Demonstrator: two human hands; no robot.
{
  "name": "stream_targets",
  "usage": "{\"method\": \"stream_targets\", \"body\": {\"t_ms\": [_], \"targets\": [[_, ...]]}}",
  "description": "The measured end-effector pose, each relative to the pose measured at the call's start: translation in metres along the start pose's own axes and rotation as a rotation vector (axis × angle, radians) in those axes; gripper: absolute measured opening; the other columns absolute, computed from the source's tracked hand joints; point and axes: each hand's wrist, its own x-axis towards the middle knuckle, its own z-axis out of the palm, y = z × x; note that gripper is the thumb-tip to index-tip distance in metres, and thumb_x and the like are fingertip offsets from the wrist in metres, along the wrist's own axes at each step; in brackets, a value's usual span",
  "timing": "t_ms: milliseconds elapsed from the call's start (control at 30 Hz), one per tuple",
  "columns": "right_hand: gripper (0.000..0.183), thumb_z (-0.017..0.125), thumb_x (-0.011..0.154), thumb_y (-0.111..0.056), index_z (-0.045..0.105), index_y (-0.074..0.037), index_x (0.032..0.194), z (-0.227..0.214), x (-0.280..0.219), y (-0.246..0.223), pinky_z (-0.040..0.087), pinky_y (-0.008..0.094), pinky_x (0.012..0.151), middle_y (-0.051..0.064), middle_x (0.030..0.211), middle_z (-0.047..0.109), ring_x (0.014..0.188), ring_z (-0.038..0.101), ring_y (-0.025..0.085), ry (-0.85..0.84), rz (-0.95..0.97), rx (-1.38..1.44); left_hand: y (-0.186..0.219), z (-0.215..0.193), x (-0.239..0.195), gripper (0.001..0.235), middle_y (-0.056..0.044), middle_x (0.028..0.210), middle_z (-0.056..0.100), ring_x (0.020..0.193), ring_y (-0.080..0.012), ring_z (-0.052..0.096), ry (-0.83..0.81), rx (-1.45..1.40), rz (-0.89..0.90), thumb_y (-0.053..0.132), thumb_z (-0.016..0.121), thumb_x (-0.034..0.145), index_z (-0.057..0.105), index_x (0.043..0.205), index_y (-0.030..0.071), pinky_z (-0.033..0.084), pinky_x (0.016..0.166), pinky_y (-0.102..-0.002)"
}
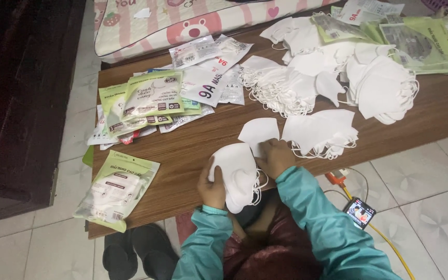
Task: The person is manually packaging face masks by picking them up, folding them, and placing them into individual plastic bags.
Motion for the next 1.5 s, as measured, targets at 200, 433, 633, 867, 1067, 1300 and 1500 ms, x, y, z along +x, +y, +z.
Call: {"method": "stream_targets", "body": {"t_ms": [200,433,633,867,1067,1300,1500], "targets": [[0.033,0.072,0.085,-0.035,0.078,-0.023,0.115,0.018,0.008,0.008,0.060,0.039,0.091,0.007,0.113,0.071,0.109,0.068,0.031,0.023,0.032,0.031,-0.010,-0.001,0.000,0.026,-0.015,0.124,0.065,0.130,-0.0278,0.056,0.023,0.043,-0.011,0.007,0.061,0.101,0.071,0.124,0.006,0.044,0.115,-0.044],[0.027,0.069,0.093,-0.041,0.078,-0.025,0.113,-0.009,-0.001,0.007,0.059,0.039,0.087,0.003,0.101,0.073,0.102,0.071,0.026,0.167,0.092,0.306,-0.014,0.001,0.003,0.027,-0.018,0.125,0.063,0.132,-0.0312,0.055,0.018,0.022,-0.021,0.007,0.061,0.101,0.070,0.125,0.005,0.045,0.114,-0.046],[0.027,0.066,0.094,-0.040,0.081,-0.020,0.105,-0.033,-0.053,-0.048,0.060,0.041,0.080,0.010,0.093,0.077,0.092,0.073,0.033,0.273,-0.236,0.357,-0.023,0.002,0.007,0.030,-0.023,0.128,0.062,0.133,-0.0346,0.053,-0.020,-0.047,-0.046,0.019,0.053,0.108,0.069,0.127,0.002,0.043,0.114,-0.049],[0.030,0.064,0.095,-0.035,0.077,-0.016,0.114,-0.017,-0.070,-0.051,0.060,0.042,0.080,0.013,0.105,0.075,0.098,0.071,0.034,0.221,-0.512,0.657,-0.023,0.007,0.006,0.034,-0.025,0.128,0.062,0.128,-0.0311,0.056,0.033,-0.033,-0.047,0.006,0.069,0.096,0.065,0.128,-0.003,0.045,0.112,-0.046],[0.066,0.069,0.077,-0.005,0.056,-0.008,0.142,-0.026,-0.063,-0.002,0.051,0.053,0.100,0.023,0.133,0.056,0.122,0.055,0.048,0.243,-0.317,0.433,-0.018,-0.001,0.011,0.037,-0.027,0.128,0.062,0.123,-0.0325,0.059,0.029,-0.109,-0.075,0.002,0.069,0.094,0.064,0.130,-0.003,0.050,0.107,-0.046],[0.073,0.071,0.079,-0.058,0.063,-0.012,0.135,0.003,-0.060,-0.007,0.024,0.064,0.118,0.025,0.139,0.055,0.140,0.042,0.052,0.461,-0.589,0.425,-0.031,-0.002,0.008,0.033,-0.024,0.115,0.069,0.098,-0.0270,0.069,-0.159,-0.167,-0.345,0.006,0.072,0.093,0.070,0.125,0.000,0.061,0.087,-0.043],[0.031,0.065,0.093,-0.028,0.072,-0.007,0.114,-0.005,-0.059,-0.013,0.043,0.065,0.106,0.015,0.105,0.076,0.103,0.071,0.040,0.298,-0.440,0.947,-0.007,-0.045,0.007,0.063,-0.023,0.132,0.062,0.120,-0.0297,0.056,-0.542,-0.030,-0.088,0.019,0.075,0.077,0.059,0.134,-0.004,0.038,0.105,-0.040]]}}
